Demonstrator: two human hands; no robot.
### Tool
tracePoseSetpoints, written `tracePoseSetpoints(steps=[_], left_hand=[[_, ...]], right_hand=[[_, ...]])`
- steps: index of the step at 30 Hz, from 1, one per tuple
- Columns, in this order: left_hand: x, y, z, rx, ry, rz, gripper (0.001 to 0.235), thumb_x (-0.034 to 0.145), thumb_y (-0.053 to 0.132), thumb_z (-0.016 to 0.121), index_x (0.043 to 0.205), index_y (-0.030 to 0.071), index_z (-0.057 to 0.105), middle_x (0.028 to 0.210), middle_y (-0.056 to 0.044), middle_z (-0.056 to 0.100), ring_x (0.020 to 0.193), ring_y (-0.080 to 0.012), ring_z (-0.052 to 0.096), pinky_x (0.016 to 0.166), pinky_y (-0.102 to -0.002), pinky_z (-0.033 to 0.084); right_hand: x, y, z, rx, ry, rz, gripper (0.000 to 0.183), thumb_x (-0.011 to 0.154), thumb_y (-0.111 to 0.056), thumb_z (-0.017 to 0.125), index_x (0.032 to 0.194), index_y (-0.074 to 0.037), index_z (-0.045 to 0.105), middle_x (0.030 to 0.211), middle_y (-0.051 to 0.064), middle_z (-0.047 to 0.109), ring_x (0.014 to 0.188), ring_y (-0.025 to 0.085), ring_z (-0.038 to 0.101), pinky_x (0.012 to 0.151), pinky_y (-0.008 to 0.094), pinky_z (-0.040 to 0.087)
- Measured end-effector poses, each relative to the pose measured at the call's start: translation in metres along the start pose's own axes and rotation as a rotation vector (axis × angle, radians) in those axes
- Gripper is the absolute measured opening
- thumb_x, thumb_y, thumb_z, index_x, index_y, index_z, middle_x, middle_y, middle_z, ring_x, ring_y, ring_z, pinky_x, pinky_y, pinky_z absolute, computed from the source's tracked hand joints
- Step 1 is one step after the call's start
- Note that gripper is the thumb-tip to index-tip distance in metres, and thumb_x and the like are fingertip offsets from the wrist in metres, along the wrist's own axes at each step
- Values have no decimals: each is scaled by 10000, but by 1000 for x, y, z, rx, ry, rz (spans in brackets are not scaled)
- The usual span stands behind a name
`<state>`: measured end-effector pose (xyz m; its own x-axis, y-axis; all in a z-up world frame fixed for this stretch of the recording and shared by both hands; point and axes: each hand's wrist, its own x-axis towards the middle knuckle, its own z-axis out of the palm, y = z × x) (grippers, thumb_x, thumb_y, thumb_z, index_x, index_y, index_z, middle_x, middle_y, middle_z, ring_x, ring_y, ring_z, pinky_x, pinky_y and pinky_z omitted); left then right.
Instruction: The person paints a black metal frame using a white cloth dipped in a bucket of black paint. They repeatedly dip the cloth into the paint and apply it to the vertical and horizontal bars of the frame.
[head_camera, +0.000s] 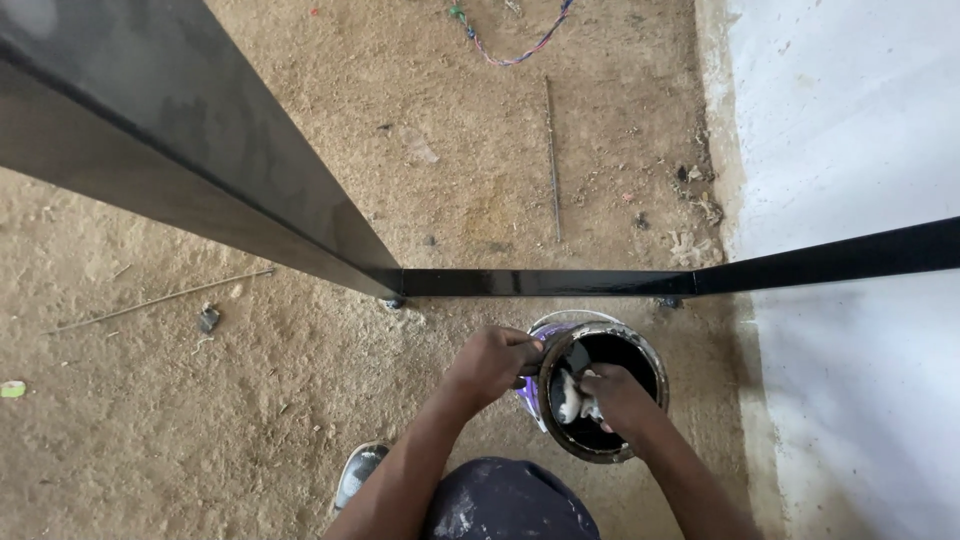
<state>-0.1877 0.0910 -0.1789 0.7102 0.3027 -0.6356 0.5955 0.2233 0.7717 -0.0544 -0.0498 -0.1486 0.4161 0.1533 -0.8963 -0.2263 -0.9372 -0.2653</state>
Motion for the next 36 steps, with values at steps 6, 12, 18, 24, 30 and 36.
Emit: tracePoseSetpoints(steps=[6,12,18,24,30,36], left_hand=[[-9,11,-5,6,-46,-65,335,1065,250,567,1257,45,749,674,-34,642,418,-64,295,374,-215,243],[-20,26,-10,-93,-79,-64,293,1076,201,571,1000,-9,762,835,-88,707,605,-146,544,606,-262,501],[-15,25,-10,-196,-91,-79,282,1043,122,548,1151,-68,726,1202,-217,756,1050,-318,756,894,-361,652],[-18,23,-11,-96,-88,-46,309,1068,186,549,1153,-41,739,1128,-190,796,747,-204,728,643,-200,592],[-20,27,-14,-352,-93,-195,335,1014,139,573,1272,-41,687,1233,-194,751,1087,-326,728,981,-417,606],[11,-18,-9,-425,-134,-164,453,972,277,712,1365,57,661,1171,-181,770,1170,-298,713,979,-461,552]], right_hand=[[8,10,-13,76,-77,-65,363,920,-289,449,896,-49,721,839,125,657,750,256,551,683,412,432],[69,66,-14,634,-8,97,178,949,-247,621,850,-102,653,645,69,555,508,199,538,364,282,360],[15,30,-7,521,-23,-35,325,1018,-149,463,1070,94,672,867,262,654,632,264,542,444,300,343],[6,27,-16,259,25,-125,396,1034,-326,466,911,-29,695,815,169,674,687,273,578,590,373,449],[22,24,2,-555,249,-424,268,989,-343,585,1128,-123,651,1073,95,717,940,256,685,773,406,521],[54,29,9,-688,264,-484,337,898,-112,510,1132,47,694,1005,235,703,1074,426,654,932,523,551]])
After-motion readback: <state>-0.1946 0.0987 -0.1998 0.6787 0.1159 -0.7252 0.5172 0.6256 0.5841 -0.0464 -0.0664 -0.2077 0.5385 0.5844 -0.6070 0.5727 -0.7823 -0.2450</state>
